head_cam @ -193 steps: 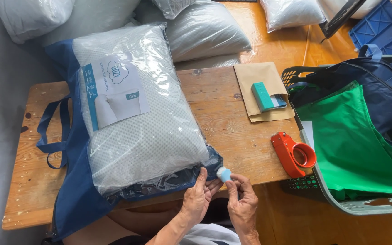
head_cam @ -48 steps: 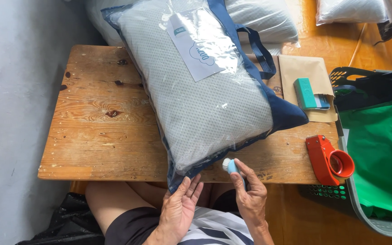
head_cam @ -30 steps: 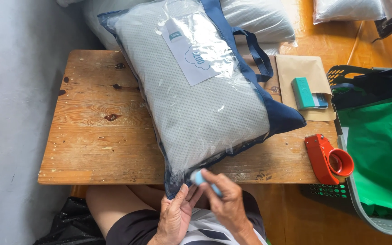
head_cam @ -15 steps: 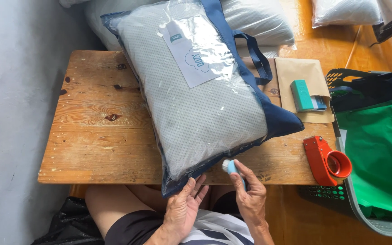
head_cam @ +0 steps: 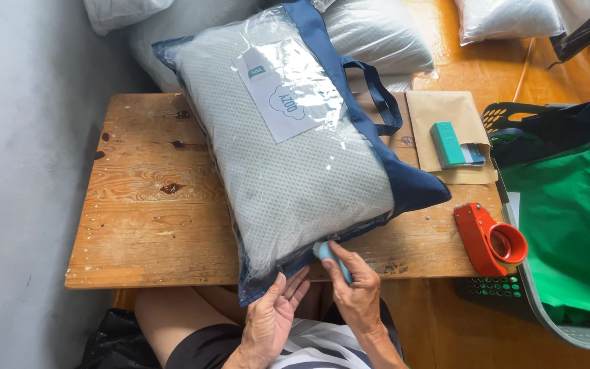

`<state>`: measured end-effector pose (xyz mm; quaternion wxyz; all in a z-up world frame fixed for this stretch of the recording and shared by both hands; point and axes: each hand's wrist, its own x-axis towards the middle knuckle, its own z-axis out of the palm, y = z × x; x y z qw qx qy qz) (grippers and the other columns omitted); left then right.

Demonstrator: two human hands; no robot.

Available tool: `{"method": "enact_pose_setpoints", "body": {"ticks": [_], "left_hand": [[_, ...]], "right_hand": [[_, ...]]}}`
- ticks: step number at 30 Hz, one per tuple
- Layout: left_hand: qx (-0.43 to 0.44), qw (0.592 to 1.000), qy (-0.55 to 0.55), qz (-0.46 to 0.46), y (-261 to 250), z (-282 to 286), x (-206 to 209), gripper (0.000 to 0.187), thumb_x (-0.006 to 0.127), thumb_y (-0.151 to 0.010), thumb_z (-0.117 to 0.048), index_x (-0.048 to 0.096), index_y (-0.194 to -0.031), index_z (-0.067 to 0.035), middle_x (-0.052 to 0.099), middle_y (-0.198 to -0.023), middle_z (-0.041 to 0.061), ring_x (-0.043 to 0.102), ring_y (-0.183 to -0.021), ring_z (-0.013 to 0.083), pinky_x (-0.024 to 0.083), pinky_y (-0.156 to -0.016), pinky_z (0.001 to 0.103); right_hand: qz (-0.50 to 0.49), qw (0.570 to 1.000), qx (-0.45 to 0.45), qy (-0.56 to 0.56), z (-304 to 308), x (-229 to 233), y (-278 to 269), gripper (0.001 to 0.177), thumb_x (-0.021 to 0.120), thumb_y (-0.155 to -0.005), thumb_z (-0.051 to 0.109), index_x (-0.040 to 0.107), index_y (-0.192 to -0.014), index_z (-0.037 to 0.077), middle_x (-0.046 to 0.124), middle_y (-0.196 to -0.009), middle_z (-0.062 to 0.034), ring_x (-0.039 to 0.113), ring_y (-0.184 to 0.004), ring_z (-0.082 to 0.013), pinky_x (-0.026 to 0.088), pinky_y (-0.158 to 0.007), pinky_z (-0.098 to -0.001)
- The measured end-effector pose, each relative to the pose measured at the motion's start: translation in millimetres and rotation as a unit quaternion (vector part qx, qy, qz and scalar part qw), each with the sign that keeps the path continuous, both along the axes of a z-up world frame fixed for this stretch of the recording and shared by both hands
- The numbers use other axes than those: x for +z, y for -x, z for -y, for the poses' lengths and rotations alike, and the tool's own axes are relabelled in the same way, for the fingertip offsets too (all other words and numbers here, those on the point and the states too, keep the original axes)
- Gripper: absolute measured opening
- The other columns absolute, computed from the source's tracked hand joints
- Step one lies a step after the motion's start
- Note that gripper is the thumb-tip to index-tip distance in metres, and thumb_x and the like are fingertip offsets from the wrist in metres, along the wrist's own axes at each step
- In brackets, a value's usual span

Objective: The person uses a small blue brush to scrub the seams and handles of a blue and white pillow bag placed on a wooden table. The person rotates the bag to clean different edges and corners, then sets the brush down.

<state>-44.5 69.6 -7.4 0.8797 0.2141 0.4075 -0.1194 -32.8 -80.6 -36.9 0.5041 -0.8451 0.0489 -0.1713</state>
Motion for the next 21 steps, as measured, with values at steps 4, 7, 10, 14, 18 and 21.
{"method": "enact_pose_setpoints", "body": {"ticks": [4, 7, 10, 14, 18, 21], "left_hand": [[-0.013, 0.995, 0.015, 0.099, 6.3, 0.7, -46.2, 0.028, 0.058, -0.097, -0.006, 0.067, -0.115, 0.013, 0.071, -0.125, 0.028, 0.066, -0.116, 0.0339, 0.050, -0.112, 0.048], [-0.015, 0.995, -0.014, 0.101, 5.4, -4.0, -36.1, 0.033, 0.056, -0.097, -0.008, 0.064, -0.114, 0.019, 0.067, -0.128, 0.037, 0.063, -0.124, 0.0398, 0.047, -0.114, 0.052], [-0.022, 0.993, -0.039, 0.111, 5.3, -7.5, -23.4, 0.040, 0.055, -0.096, -0.012, 0.061, -0.113, 0.023, 0.065, -0.132, 0.043, 0.061, -0.133, 0.0454, 0.045, -0.117, 0.057], [-0.059, 0.993, -0.054, 0.086, 2.0, 1.0, -23.2, 0.046, 0.062, -0.090, -0.019, 0.065, -0.123, 0.014, 0.069, -0.135, 0.033, 0.061, -0.135, 0.0379, 0.044, -0.117, 0.054], [-0.048, 0.990, -0.031, 0.132, -3.4, 10.0, -53.1, 0.026, 0.068, -0.092, -0.021, 0.071, -0.093, 0.006, 0.075, -0.121, 0.028, 0.069, -0.123, 0.0346, 0.053, -0.111, 0.053], [-0.016, 0.995, 0.001, 0.101, -2.7, 4.9, -54.2, 0.022, 0.058, -0.099, -0.006, 0.069, -0.109, 0.010, 0.073, -0.113, 0.021, 0.068, -0.111, 0.0283, 0.052, -0.104, 0.040]], "right_hand": [[0.054, 0.985, 0.160, -0.027, -12.2, 1.4, 5.8, 0.033, 0.076, -0.092, 0.017, 0.073, -0.125, 0.014, 0.067, -0.082, 0.0004, 0.059, -0.067, -0.0104, 0.051, -0.062, -0.0251], [0.052, 0.992, 0.112, 0.011, -0.6, 0.4, -5.1, 0.033, 0.075, -0.092, 0.018, 0.073, -0.125, 0.014, 0.070, -0.089, -0.0012, 0.064, -0.076, -0.0131, 0.055, -0.069, -0.0268], [0.030, 0.999, 0.020, 0.004, 19.1, 4.6, -9.5, 0.032, 0.074, -0.091, 0.018, 0.074, -0.122, 0.009, 0.080, -0.107, -0.0059, 0.076, -0.095, -0.0154, 0.060, -0.084, -0.0266], [0.040, 0.999, 0.021, -0.018, 22.3, 13.0, -1.5, 0.034, 0.073, -0.092, 0.014, 0.073, -0.125, 0.007, 0.078, -0.108, -0.0067, 0.074, -0.098, -0.0155, 0.058, -0.088, -0.0251], [0.051, 0.994, 0.090, -0.040, -4.5, 8.5, 3.7, 0.033, 0.073, -0.094, 0.022, 0.073, -0.125, 0.011, 0.071, -0.089, -0.0008, 0.064, -0.073, -0.0096, 0.053, -0.064, -0.0240], [0.073, 0.985, 0.158, -0.006, -10.0, 0.6, 4.9, 0.035, 0.075, -0.094, 0.018, 0.071, -0.129, 0.014, 0.062, -0.076, -0.0005, 0.054, -0.064, -0.0114, 0.051, -0.060, -0.0250]]}}
